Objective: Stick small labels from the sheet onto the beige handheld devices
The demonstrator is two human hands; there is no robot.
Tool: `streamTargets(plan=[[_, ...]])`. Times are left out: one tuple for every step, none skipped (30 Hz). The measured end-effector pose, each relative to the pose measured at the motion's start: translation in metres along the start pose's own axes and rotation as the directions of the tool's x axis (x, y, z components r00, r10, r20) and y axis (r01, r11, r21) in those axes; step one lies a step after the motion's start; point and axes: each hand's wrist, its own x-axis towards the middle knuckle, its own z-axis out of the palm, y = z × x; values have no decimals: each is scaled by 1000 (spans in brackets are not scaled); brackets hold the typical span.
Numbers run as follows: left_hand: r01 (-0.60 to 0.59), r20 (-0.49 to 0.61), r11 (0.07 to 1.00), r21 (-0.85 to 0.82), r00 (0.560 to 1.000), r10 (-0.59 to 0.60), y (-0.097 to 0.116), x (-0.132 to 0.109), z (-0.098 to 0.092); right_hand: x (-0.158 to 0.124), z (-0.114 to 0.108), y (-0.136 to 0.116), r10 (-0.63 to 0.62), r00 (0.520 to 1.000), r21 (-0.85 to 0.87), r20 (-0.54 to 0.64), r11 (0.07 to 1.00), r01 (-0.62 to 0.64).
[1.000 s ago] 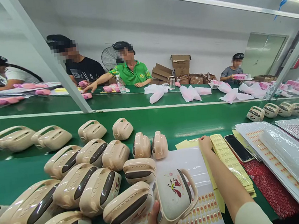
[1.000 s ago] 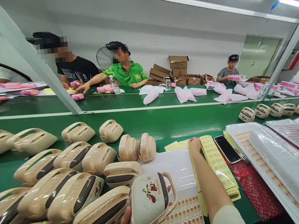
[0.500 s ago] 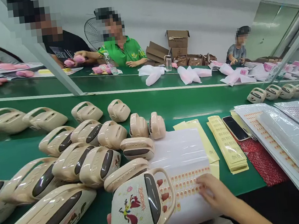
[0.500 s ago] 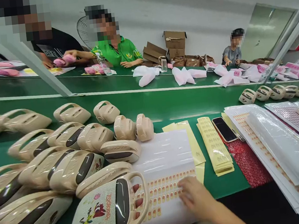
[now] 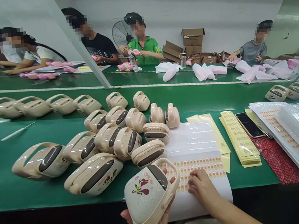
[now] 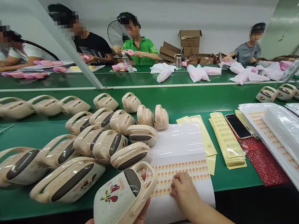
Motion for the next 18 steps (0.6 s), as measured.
streamTargets(plan=[[-2,1,1000,13,1000,2,-1,-2,1,0,-2,1,-21,1000,-12,6,1000,21],[-1,-2,1000,29,1000,1,-2,-4,1,-1,-3,2,-58,998,-31,7,998,58],[1,-9,999,43,1000,-1,-1,-6,0,-1,-5,3,-105,994,-56,6,993,105],[1,-22,998,56,1000,0,1,-9,-2,-2,-6,5,-155,988,-84,11,984,155],[-6,-39,998,65,999,9,4,-13,-5,-3,-7,6,-201,979,-114,22,973,202],[-13,-57,997,74,998,17,8,-16,-9,-5,-8,7,-237,971,-144,37,960,240],[-10,-70,996,87,997,16,13,-20,-13,-7,-9,8,-261,964,-169,53,949,266],[5,-70,995,103,998,2,19,-23,-18,-8,-10,9,-278,958,-192,65,939,286],[41,-57,992,118,998,-34,24,-26,-23,-10,-11,9,-294,953,-215,68,929,302],[96,-27,988,125,995,-93,29,-29,-28,-12,-11,9,-307,949,-237,67,919,314],[149,19,982,118,988,-152,32,-32,-32,-14,-11,9,-318,946,-256,63,911,324],[198,64,975,102,977,-205,35,-35,-37,-15,-12,9,-329,943,-271,57,903,332],[244,93,966,89,963,-252,36,-37,-41,-16,-11,8,-339,939,-284,50,897,339],[286,103,955,85,950,-294,36,-39,-44,-17,-11,8,-349,936,-296,43,890,346],[320,106,943,93,938,-329,34,-42,-48,-18,-11,8,-358,933,-308,35,884,351],[348,97,931,111,928,-359,33,-44,-51,-19,-11,8,-364,931,-319,30,879,354],[379,90,915,135,915,-393,31,-46,-55,-20,-11,7,-368,929,-328,28,875,357],[405,91,902,152,903,-421,29,-48,-59,-21,-12,7,-370,928,-336,29,871,358]])
